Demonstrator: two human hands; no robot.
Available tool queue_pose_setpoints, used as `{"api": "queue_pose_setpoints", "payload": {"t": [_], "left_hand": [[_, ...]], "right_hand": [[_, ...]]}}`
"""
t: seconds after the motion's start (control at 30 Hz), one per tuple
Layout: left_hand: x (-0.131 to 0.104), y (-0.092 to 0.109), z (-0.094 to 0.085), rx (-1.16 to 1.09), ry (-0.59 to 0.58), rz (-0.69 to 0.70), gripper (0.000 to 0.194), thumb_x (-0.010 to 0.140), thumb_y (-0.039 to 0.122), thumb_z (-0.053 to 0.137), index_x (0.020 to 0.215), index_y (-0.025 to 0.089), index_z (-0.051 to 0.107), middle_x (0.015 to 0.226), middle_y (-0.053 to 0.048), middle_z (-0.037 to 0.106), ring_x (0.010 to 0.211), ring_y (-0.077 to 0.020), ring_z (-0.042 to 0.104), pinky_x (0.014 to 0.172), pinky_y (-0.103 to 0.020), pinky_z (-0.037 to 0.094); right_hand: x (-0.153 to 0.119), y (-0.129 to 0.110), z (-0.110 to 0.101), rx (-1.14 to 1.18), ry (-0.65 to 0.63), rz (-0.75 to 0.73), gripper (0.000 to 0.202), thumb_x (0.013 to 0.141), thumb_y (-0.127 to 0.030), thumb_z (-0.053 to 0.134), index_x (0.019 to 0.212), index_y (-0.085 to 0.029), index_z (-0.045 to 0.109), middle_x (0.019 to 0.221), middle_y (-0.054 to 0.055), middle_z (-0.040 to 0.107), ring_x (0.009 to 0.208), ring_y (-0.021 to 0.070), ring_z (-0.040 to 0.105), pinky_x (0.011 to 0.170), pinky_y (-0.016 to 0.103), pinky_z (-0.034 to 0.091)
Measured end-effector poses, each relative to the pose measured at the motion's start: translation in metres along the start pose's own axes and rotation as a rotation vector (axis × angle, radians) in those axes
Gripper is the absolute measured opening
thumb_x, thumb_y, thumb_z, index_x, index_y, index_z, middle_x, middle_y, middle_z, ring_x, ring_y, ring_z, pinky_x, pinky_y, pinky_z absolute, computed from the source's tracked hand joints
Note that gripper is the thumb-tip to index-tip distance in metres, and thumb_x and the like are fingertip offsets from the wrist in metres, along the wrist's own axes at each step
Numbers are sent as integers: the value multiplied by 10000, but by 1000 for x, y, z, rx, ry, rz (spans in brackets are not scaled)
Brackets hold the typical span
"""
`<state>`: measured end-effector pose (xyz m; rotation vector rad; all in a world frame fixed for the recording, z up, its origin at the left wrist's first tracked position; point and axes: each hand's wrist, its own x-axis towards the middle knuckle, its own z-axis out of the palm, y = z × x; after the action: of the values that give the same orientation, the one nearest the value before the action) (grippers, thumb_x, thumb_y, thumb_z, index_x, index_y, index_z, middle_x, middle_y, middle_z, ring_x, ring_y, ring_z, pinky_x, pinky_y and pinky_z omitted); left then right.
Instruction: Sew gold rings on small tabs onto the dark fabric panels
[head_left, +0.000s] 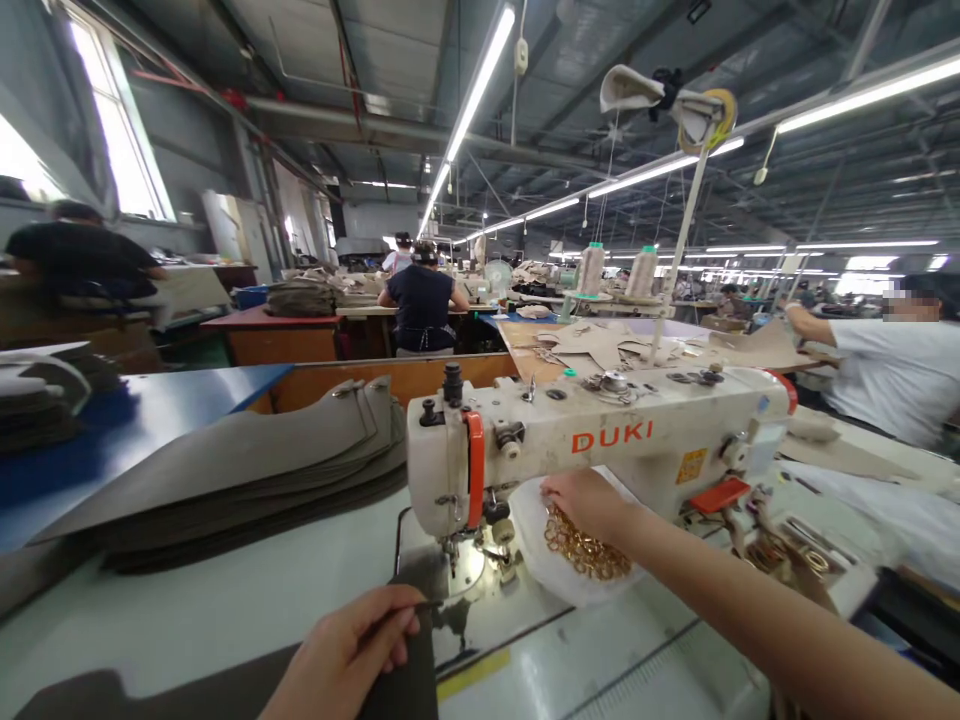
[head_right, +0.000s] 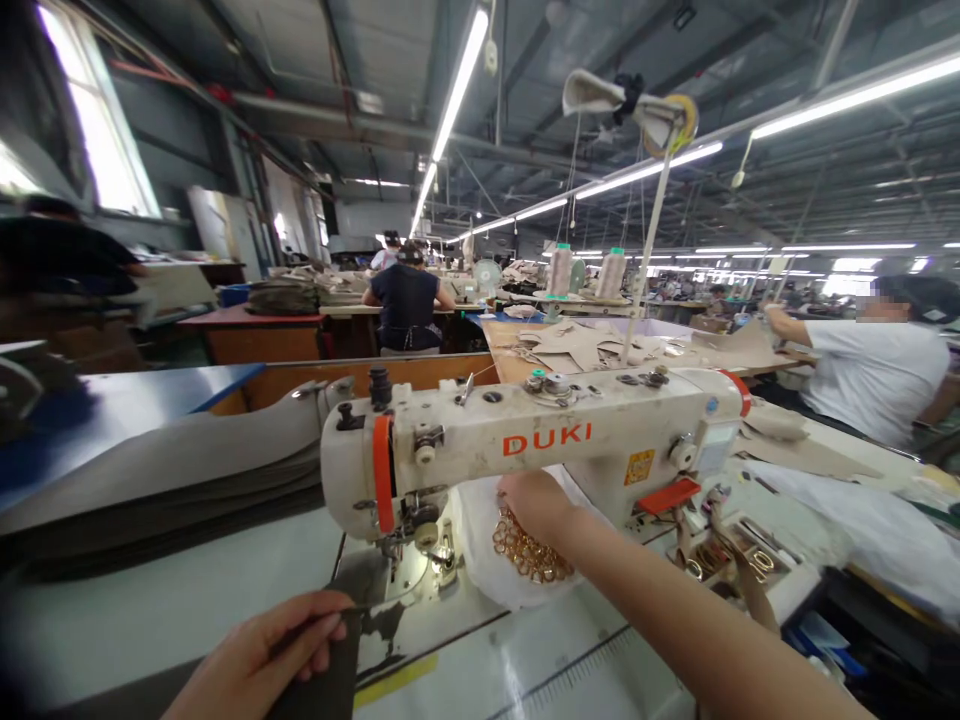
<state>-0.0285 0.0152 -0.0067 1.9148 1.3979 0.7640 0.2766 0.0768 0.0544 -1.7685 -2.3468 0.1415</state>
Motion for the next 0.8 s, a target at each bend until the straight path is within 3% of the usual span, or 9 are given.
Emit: {"api": "queue_pose_setpoints", "payload": {"t": [0.1,0.27,0.53,0.67,0.8], "left_hand": [[1,-6,4,0,9,4,315,796,400,419,902,230,663,705,13,692,575,-150,635,565,-222,510],[6,-9,6,12,33,-13,333,795,412,423,918,226,670,622,18,664,535,-153,614,549,-226,495],[7,3,1,9,-15,-30,323,778,427,461,903,230,683,593,28,650,565,-159,617,586,-231,489],[5,9,1,-92,-38,-18,300,771,402,479,922,211,653,712,7,685,592,-160,626,602,-235,492],[-2,22,1,-105,-78,38,221,788,345,497,832,203,661,701,5,659,641,-161,626,639,-230,477]], "right_hand": [[8,2,8,-76,-73,21,190,914,-298,548,868,-130,624,888,31,649,821,165,623,779,372,493],[13,3,15,-88,-88,46,192,912,-306,554,915,-127,623,952,48,644,885,182,619,811,394,491],[0,2,6,173,60,26,172,859,-145,518,818,-130,685,873,106,711,862,212,638,811,323,441],[-23,-16,11,423,115,7,196,805,-97,499,830,-135,690,866,77,718,826,184,643,739,265,462],[-47,-53,37,682,41,-46,160,794,-172,537,799,-144,694,741,39,710,686,153,638,609,224,474]]}}
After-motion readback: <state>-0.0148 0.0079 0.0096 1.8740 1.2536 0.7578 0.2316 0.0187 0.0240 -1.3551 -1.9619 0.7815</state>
